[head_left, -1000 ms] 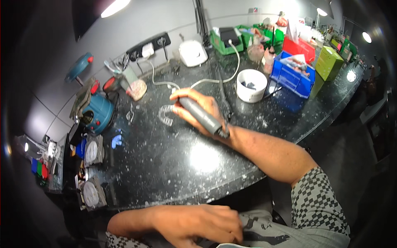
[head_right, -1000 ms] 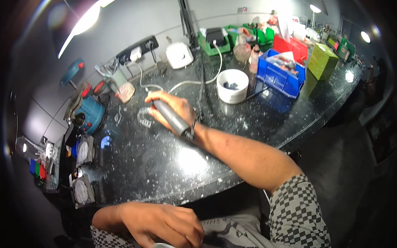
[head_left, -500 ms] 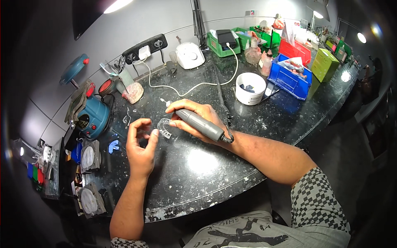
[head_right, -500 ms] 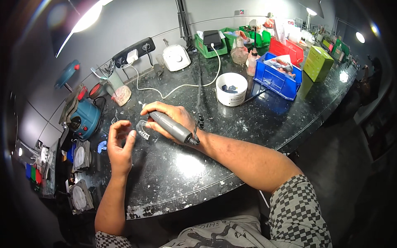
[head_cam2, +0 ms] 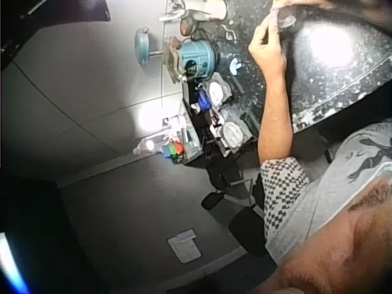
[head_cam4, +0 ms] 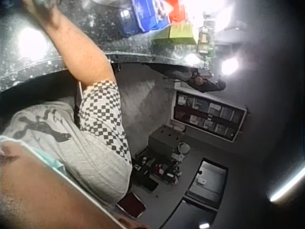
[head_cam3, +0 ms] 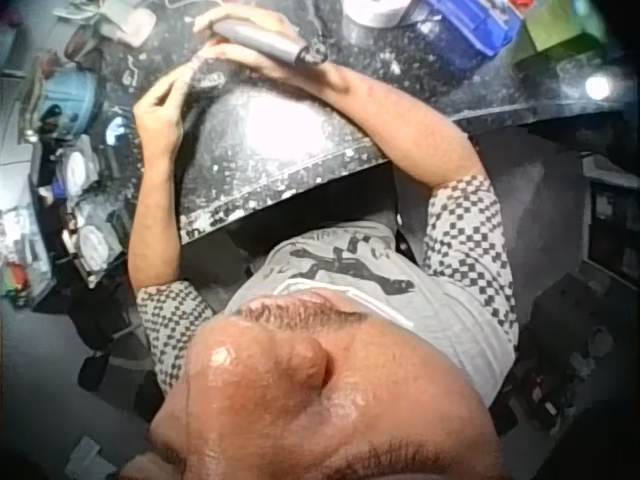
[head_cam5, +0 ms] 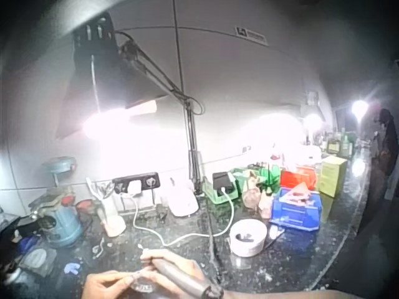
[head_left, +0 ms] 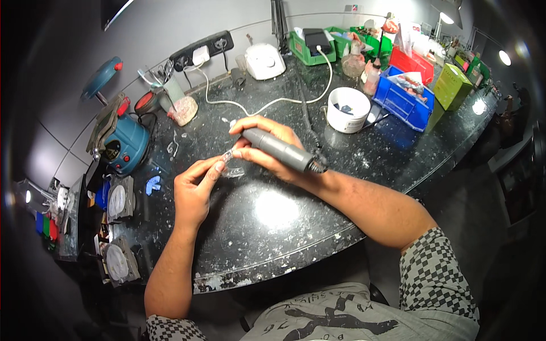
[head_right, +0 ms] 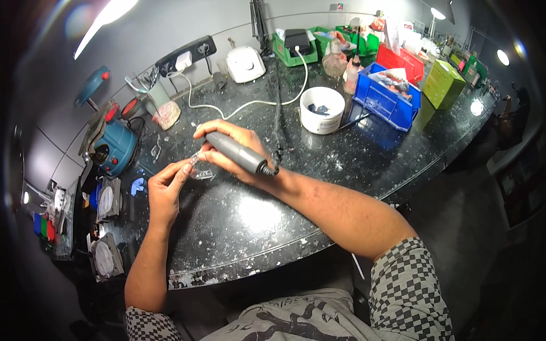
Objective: The person holds a clear dental prosthesis and uses a rotary tool to polish the surfaces and edges. The person rotates the prosthesis in their hand while applying the tool tip to different areas.
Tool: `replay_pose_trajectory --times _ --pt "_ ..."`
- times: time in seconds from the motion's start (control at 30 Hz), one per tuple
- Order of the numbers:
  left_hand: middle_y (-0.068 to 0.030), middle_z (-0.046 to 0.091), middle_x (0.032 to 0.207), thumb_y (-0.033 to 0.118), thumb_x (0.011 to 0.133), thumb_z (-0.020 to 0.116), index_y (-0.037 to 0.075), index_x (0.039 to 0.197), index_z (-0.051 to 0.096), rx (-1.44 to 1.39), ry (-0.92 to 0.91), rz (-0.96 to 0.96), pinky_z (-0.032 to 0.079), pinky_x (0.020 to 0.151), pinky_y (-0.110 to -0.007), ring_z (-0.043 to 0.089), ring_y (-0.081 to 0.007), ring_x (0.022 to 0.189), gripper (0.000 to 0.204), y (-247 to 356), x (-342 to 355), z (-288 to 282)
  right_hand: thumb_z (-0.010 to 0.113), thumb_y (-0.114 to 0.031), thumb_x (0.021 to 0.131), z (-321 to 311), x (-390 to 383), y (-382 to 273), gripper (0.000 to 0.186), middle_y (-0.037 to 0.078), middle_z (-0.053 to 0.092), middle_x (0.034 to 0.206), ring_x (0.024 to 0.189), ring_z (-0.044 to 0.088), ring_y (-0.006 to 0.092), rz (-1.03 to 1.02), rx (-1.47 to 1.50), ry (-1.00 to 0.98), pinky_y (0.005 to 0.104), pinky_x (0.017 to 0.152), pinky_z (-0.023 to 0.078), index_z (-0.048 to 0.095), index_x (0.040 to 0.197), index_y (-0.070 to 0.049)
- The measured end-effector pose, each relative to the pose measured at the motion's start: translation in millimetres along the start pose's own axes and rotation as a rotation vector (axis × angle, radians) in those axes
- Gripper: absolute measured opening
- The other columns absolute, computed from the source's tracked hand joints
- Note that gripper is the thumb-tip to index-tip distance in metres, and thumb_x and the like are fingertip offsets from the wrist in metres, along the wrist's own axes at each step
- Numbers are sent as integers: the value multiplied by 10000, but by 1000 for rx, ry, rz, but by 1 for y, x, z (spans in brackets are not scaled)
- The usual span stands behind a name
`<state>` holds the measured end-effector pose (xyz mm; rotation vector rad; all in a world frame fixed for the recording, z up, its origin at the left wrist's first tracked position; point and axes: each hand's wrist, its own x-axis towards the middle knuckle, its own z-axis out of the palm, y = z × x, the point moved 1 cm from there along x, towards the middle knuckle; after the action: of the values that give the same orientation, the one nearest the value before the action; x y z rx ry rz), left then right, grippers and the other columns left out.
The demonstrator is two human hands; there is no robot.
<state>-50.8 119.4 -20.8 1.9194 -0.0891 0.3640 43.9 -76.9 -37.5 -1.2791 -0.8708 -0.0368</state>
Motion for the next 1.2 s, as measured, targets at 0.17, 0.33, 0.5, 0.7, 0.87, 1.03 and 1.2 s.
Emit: replay_pose_trajectory --times 0.17,0.33,0.5,0.7,0.87,1.03,1.2 --pt "-72 753 1043 79 965 722 -21 1236 711 -219 -56 -52 536 865 -255 687 -113 932 290 2 -3 5 726 -66 942 -3 0 -9 278 31 673 1067 956 652 76 99 5 -96 251 871 525 641 1204 -32" --pt "-92 755 1042 75 966 718 -38 1189 721 -225 -85 -79 551 867 -265 706 -130 935 250 -7 -3 2 723 -135 944 4 2 -1 252 39 706 988 917 669 84 -4 66 -52 255 808 534 656 1178 -69" --pt "-93 757 1021 77 968 717 -42 1168 723 -238 -65 -73 556 860 -268 709 -130 919 233 -5 -3 2 701 -117 968 7 1 -1 223 19 669 950 812 615 58 110 206 -48 238 705 541 628 1171 -58" --pt "-81 755 995 87 974 713 -42 1164 716 -235 -76 -98 550 861 -264 701 -118 908 230 -8 -2 1 710 -107 953 6 -1 2 240 12 675 916 801 610 55 116 213 -31 233 696 508 631 1176 -64" --pt "-55 737 1013 94 970 713 -24 1113 721 -265 -95 -107 526 875 -257 679 -108 921 185 -7 -2 1 724 -118 942 6 -2 -2 263 16 685 927 804 605 52 162 245 -44 227 699 489 634 1184 -67" --pt "-61 740 1031 65 954 727 -23 1115 720 -251 -75 -81 530 895 -266 686 -118 953 183 -5 -3 2 744 -99 943 2 -2 -3 299 32 672 1093 983 648 82 219 196 -79 241 836 529 636 1221 -70" --pt "-55 742 1064 45 936 745 -16 1142 725 -242 -47 -78 523 929 -272 680 -120 1002 216 -7 -4 0 734 -84 946 6 -2 1 279 17 669 1108 999 647 77 161 153 -51 243 858 525 644 1210 -59"
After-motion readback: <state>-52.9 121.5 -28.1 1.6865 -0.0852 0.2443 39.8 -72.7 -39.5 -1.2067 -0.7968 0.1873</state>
